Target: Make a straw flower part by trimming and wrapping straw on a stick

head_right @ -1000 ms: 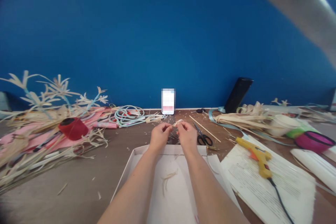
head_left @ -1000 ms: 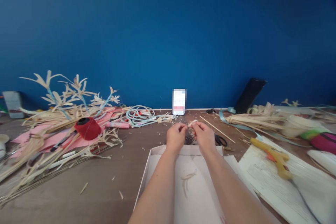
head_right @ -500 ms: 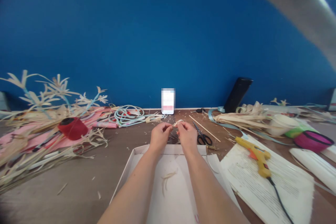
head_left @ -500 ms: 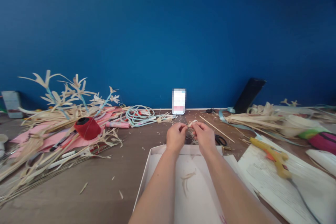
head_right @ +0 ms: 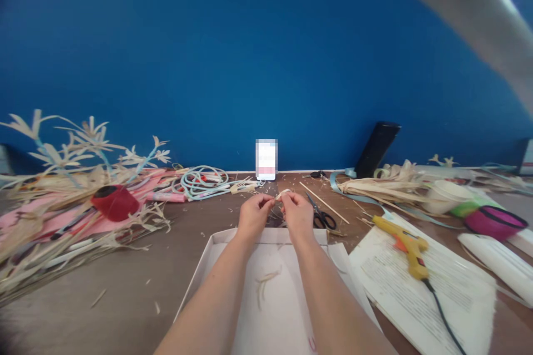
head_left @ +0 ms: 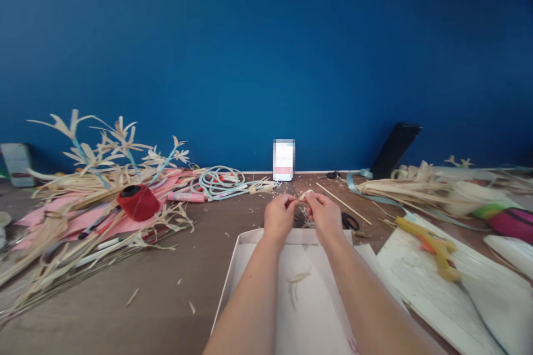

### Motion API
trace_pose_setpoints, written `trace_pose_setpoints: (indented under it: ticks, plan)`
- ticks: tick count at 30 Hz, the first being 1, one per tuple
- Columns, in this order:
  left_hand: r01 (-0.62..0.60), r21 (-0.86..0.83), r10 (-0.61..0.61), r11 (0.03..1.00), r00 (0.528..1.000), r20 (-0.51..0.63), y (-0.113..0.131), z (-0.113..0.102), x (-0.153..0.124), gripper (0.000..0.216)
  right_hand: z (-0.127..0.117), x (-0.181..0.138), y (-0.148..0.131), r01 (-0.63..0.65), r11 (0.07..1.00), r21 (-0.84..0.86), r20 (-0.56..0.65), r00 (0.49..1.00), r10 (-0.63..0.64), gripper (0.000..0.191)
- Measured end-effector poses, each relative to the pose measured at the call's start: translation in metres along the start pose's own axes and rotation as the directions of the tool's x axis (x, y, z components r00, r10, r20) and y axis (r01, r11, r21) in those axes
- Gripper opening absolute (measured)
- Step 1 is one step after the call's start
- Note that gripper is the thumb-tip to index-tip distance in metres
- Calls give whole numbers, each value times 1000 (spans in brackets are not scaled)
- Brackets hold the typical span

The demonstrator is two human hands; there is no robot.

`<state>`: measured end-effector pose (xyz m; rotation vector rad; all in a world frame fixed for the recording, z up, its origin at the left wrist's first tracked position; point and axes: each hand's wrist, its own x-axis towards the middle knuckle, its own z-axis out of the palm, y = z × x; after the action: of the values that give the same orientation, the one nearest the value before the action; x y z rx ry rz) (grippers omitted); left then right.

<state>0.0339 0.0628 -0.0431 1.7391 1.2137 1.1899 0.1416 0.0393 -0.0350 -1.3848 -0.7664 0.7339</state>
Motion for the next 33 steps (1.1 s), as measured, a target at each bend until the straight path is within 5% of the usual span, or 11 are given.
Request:
trace_pose_setpoints:
  ticks: [33]
  plan:
    - [5,15,-5,1000,1000,16,-4,2,-1,13,-2,3,5,66,998,0,38,997,-66,29]
